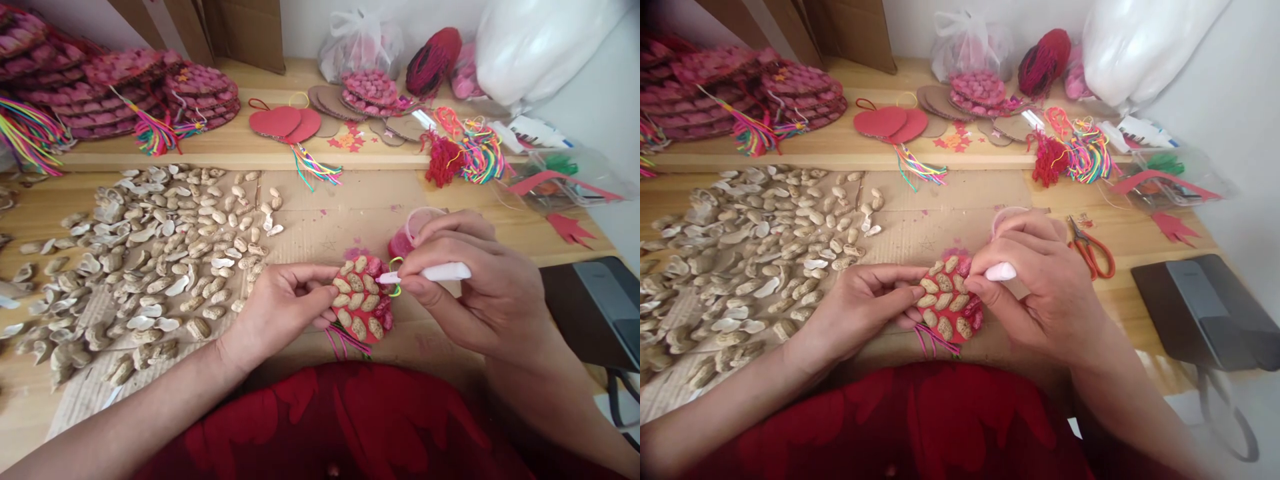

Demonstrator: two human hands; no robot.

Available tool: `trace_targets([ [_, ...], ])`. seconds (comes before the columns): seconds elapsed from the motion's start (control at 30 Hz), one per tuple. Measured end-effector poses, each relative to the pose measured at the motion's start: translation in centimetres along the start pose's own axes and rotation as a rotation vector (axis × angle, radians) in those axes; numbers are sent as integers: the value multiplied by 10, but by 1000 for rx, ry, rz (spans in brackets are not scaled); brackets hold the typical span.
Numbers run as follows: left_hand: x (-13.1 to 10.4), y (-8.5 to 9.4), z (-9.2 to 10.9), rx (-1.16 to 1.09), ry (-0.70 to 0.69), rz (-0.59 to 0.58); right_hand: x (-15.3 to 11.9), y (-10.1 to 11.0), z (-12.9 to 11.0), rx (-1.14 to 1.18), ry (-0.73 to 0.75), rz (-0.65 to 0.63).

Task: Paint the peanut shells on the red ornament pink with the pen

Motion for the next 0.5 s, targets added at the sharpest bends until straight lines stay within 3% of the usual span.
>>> trace_targets([
  [0.2, 1, -1, -2, -19, -9, -15, 1, 7, 2, -5, -30, 78],
  [0.5, 1, 2, -2, -60, 4, 3, 1, 3, -2, 3, 9, 9],
])
Point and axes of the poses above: each hand's wrist, its own x-axis towards the middle knuckle, its own y-axis out of the back of the hand, z = x × y, the point moved 8 cm from there along x, towards the middle knuckle, and after that the axes turned 11 degrees about z, right-handed, at the moved point
